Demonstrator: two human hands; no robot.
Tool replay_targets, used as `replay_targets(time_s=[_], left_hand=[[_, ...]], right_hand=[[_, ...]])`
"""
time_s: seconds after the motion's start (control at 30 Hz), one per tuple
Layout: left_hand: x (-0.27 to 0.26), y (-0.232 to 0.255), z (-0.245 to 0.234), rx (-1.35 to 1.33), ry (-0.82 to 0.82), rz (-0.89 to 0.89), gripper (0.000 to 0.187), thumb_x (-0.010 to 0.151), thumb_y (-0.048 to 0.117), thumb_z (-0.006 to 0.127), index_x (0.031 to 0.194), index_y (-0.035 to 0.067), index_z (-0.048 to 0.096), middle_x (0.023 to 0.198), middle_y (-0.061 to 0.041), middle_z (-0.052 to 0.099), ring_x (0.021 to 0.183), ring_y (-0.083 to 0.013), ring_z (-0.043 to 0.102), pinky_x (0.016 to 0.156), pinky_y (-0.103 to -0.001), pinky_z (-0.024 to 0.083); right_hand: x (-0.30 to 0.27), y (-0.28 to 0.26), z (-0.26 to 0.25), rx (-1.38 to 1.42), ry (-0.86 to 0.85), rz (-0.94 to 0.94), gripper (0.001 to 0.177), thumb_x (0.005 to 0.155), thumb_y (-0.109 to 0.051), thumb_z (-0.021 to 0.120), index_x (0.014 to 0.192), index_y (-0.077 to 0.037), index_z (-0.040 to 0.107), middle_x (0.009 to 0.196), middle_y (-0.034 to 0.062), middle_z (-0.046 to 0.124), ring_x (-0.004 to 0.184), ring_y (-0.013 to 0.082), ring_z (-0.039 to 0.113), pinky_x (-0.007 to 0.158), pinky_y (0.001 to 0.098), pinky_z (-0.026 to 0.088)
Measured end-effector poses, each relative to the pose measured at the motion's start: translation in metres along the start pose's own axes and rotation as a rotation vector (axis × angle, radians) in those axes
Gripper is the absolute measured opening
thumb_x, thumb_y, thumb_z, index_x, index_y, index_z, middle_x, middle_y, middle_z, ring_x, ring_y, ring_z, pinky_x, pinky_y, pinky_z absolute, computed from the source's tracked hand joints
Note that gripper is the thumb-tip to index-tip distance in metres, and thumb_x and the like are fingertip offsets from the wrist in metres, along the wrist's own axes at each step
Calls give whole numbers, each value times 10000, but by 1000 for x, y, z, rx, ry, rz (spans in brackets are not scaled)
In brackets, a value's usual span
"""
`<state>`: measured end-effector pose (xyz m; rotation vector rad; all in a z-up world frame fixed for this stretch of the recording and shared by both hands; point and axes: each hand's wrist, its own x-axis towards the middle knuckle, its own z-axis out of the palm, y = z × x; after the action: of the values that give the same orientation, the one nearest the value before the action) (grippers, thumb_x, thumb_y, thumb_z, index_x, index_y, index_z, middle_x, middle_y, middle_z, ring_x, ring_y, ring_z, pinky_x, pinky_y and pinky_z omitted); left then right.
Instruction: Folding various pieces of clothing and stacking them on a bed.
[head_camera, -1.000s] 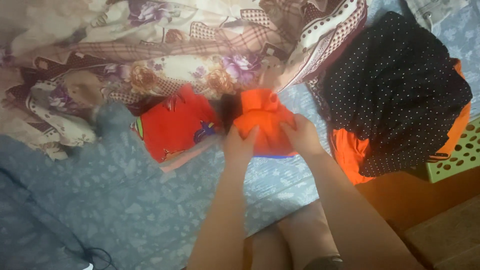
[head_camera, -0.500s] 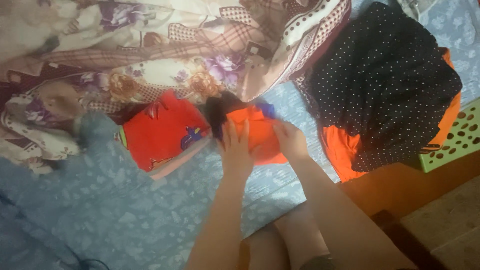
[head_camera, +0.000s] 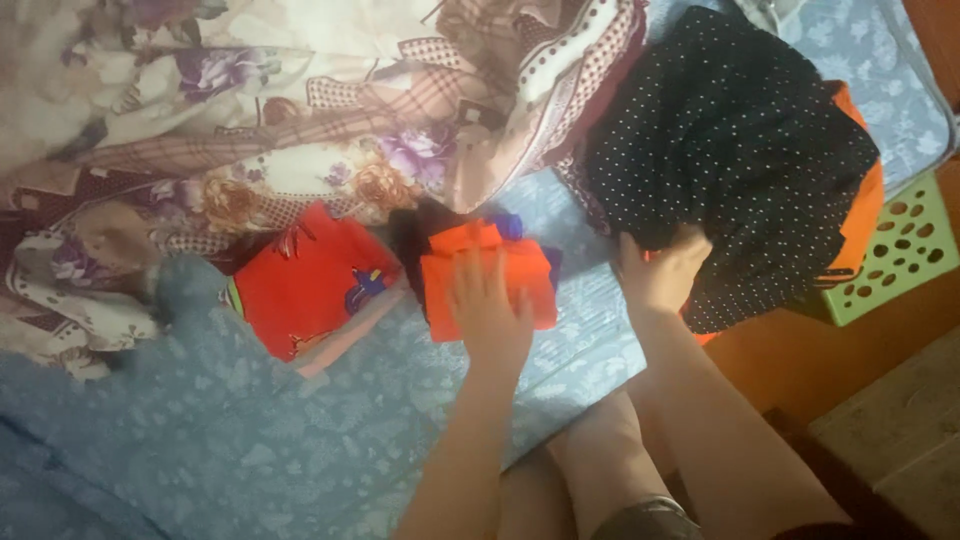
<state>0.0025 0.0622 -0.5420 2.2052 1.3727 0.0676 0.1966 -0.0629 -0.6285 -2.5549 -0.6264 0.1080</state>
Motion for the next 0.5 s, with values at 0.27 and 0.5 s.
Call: replay_targets(time_s=[0.27, 0.5], left_hand=[[-9, 25, 67, -457, 147, 167, 519, 919, 156, 697, 1402, 33, 553, 1401, -223, 619, 1354, -397, 575, 1162, -483, 456], [31, 112, -18, -1087, -528, -688, 702, 965, 321, 750, 1535, 88, 413, 1263, -177, 634, 1109, -352, 631, 887, -509, 518]], right_hand=[[50, 34, -2, 316, -239, 383, 234, 990, -152, 747, 1137, 18, 681, 992, 107, 731, 850, 200, 697, 765, 333, 559], [24, -70, -126, 850, -679, 319, 97, 886, -58, 747, 968, -15, 717, 889, 30, 728, 797, 93, 661, 715, 256, 542]])
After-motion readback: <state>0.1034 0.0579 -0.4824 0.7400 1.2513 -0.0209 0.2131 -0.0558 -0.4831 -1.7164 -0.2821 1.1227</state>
